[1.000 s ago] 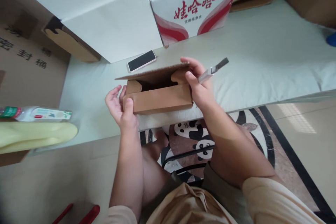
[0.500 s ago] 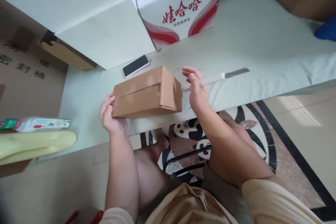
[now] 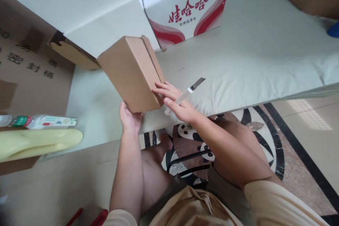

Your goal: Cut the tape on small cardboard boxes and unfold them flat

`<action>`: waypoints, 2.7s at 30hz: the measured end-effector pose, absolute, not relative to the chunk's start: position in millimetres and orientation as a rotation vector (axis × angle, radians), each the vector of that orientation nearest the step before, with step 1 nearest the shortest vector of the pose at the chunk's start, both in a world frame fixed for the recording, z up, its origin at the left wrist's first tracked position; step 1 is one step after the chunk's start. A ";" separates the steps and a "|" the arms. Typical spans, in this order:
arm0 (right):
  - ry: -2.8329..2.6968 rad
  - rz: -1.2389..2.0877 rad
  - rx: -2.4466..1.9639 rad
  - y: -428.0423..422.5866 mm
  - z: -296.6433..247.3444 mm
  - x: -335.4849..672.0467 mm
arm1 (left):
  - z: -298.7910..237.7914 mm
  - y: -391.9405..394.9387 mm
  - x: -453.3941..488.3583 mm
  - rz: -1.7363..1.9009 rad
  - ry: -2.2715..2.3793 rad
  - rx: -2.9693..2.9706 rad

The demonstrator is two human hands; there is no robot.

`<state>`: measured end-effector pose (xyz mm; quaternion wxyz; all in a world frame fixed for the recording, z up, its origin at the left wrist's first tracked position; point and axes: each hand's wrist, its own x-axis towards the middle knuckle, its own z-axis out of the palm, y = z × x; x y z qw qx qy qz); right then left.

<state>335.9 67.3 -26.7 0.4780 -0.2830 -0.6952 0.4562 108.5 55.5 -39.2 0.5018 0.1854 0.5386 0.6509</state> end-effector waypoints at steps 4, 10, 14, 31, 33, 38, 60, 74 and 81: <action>-1.745 1.013 -0.642 64.1 -20.7 338.3 | -41.9 55.7 110.7 1.504 1.365 0.474; -1.603 0.860 -0.573 59.2 -10.7 340.5 | -40.0 48.1 106.6 1.098 1.338 0.619; -1.484 0.671 -0.667 65.3 -11.5 343.6 | -45.2 44.1 110.7 0.643 1.373 0.945; -1.219 0.915 -0.817 67.3 -17.5 339.1 | -32.8 40.5 142.1 1.677 1.310 2.405; -0.996 0.863 -0.938 72.3 -18.6 345.2 | -34.0 41.6 142.8 1.701 1.290 2.390; -0.944 0.987 -0.973 74.0 -14.7 349.8 | -32.6 41.3 143.4 1.694 1.317 2.360; -1.632 0.398 -0.506 25.7 41.5 336.8 | -31.5 38.3 147.4 1.683 1.335 2.295; -1.951 0.234 -0.798 18.6 35.2 321.6 | -31.9 35.7 143.1 1.582 1.438 2.315; -1.921 0.254 -0.829 16.4 26.9 317.3 | -34.6 37.5 144.4 1.616 1.391 2.287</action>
